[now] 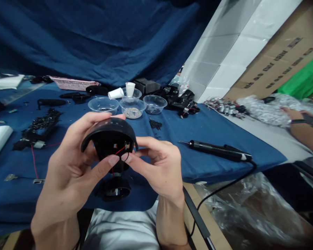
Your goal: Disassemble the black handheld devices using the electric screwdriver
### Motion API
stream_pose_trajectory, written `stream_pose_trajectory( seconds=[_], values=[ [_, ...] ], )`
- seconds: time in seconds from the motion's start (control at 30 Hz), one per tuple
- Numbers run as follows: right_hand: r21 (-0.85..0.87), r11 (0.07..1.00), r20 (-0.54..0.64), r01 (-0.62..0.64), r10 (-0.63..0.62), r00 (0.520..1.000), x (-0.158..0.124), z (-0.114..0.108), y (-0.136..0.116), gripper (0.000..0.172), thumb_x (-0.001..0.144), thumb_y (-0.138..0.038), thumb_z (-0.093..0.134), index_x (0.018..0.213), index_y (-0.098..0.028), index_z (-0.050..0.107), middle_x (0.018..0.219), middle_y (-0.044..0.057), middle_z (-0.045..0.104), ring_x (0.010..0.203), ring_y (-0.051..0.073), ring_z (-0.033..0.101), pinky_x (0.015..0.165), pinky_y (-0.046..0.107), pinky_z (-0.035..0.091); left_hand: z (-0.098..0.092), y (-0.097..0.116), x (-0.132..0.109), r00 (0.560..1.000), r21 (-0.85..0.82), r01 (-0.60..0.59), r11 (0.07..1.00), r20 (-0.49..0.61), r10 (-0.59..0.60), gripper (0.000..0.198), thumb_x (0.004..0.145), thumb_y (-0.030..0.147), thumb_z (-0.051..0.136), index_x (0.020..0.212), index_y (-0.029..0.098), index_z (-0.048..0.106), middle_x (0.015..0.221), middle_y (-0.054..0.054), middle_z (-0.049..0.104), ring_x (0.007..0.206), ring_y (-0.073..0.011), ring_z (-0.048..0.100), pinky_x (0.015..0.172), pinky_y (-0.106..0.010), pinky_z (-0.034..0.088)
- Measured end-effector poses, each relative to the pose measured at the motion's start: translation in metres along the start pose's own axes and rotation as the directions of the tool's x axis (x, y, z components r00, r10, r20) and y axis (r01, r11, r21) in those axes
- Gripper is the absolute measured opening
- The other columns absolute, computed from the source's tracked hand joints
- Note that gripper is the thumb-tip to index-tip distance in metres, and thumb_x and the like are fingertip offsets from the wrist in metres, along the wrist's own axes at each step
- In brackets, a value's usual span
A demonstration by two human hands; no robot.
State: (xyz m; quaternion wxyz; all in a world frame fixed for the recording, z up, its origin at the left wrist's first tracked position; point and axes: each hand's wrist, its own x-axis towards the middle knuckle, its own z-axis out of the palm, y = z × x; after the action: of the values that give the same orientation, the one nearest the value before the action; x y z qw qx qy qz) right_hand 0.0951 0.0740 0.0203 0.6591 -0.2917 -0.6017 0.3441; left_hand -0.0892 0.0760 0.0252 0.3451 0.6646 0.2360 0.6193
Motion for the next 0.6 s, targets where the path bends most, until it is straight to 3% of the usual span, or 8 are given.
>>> stream_pose_trajectory(
  seconds=[0.07, 0.27, 0.47, 0.6],
  values=[
    [-0.032, 0.999, -0.025, 0.019, -0.019, 0.999, -0.002, 0.0019, -0.0002, 0.028, 0.079, -0.01, 0.095, 0.102, -0.025, 0.092, 0.093, -0.002, 0.089, 0.07, 0.012, 0.078, 0.063, 0.019, 0.07, -0.0005, 0.0009, -0.0019, 1.0, 0.025, -0.014, 1.0, -0.011, 0.015, 0.076, 0.088, 0.009, 0.091, 0.156, 0.036, 0.07, 0.156, -0.004, 0.073, 0.13, -0.0278, 0.08, 0.088, -0.021, 0.074],
    [-0.062, 0.998, -0.047, 0.017, -0.02, 0.999, -0.007, 0.0056, 0.0005, 0.025, 0.079, -0.011, 0.094, 0.1, -0.024, 0.089, 0.09, -0.001, 0.087, 0.068, 0.012, 0.077, 0.064, 0.02, 0.071, 0.002, 0.0081, -0.007, 0.999, 0.14, -0.018, 0.99, -0.026, 0.022, 0.073, 0.094, 0.013, 0.086, 0.16, 0.04, 0.067, 0.156, 0.0, 0.071, 0.137, -0.0302, 0.075, 0.11, -0.036, 0.072],
    [-0.01, 1.0, -0.027, -0.003, 0.003, 1.0, -0.0048, 0.0074, -0.0012, 0.021, 0.08, -0.01, 0.089, 0.096, -0.023, 0.086, 0.088, -0.002, 0.085, 0.068, 0.011, 0.075, 0.065, 0.018, 0.07, 0.0042, 0.0086, -0.0069, 0.999, 0.167, -0.031, 0.985, -0.028, 0.036, 0.071, 0.094, 0.017, 0.087, 0.158, 0.042, 0.068, 0.152, 0.0, 0.072, 0.135, -0.0281, 0.075, 0.107, -0.031, 0.072],
    [0.016, 0.997, -0.022, -0.074, 0.075, 0.997, -0.0029, 0.0083, -0.0024, 0.021, 0.077, -0.012, 0.091, 0.095, -0.022, 0.086, 0.089, -0.001, 0.086, 0.067, 0.011, 0.074, 0.063, 0.019, 0.069, 0.0013, 0.0078, -0.0051, 0.998, 0.183, -0.022, 0.983, -0.047, 0.031, 0.071, 0.094, 0.017, 0.088, 0.158, 0.039, 0.068, 0.153, -0.002, 0.072, 0.141, -0.0296, 0.072, 0.114, -0.034, 0.069]
  ],
)
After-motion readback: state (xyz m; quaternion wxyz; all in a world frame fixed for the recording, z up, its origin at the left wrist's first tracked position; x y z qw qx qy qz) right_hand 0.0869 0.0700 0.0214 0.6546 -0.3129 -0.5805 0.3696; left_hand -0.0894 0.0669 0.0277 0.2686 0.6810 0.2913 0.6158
